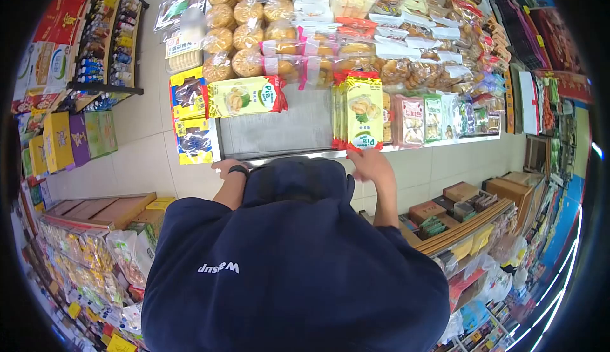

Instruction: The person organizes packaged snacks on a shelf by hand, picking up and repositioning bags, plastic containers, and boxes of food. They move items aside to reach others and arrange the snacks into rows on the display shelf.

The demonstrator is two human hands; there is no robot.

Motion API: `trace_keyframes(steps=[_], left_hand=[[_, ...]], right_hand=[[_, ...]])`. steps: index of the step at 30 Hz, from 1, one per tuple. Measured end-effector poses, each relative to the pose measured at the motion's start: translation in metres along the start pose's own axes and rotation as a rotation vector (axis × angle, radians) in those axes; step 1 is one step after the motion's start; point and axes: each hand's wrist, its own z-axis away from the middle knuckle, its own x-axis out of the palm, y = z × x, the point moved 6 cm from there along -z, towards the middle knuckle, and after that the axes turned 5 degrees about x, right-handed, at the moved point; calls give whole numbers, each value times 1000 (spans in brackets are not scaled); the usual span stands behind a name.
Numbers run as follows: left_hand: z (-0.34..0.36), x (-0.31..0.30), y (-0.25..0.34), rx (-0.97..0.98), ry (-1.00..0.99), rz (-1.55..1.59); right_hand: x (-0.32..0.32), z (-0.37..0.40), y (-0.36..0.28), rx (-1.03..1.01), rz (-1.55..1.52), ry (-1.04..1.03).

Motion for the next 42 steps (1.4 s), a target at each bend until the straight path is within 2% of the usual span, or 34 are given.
trace_keyframes(steps=[2, 5, 7, 9, 12, 15, 18, 20, 23, 28, 32, 35, 38, 41, 42], left_hand=[[21, -8, 11, -8, -22, 31], [31, -12, 14, 15, -36, 8], [33, -15, 17, 23, -35, -6], [33, -15, 18, 7, -34, -1], [24, -12, 15, 43, -10, -9], [29, -11, 14, 28, -52, -14], [32, -14, 17, -12, -73, -21], [19, -10, 11, -4, -72, -72], [22, -8, 11, 33, -50, -38], [24, -8, 11, -106, -29, -36], [5, -2, 0, -145, 24, -42], [12, -2, 3, -116, 45, -90], [12, -2, 5, -96, 51, -131], [-9, 6, -4, -127, 41, -129], [-9, 6, -4, -114, 39, -139]], right_hand=[[-2, -14, -65, -398, 103, 28], [24, -61, -158, -823, -196, 221], [60, -121, -201, -731, -300, 25], [83, -162, -217, -495, -347, 54], [84, -176, -218, -491, -427, 206], [81, -164, -211, -478, -522, -41], [86, -159, -198, -435, -484, -58], [91, -137, -184, -411, -413, -34], [103, -111, -138, -393, -583, -68], [115, -47, -18, -20, -732, 6], [133, -31, 39, 182, -966, 95], [154, -34, 43, 242, -1248, 164], [175, -64, 36, 220, -1491, 222], [174, -86, 17, 195, -1650, 276], [173, -95, 12, 183, -1677, 232]])
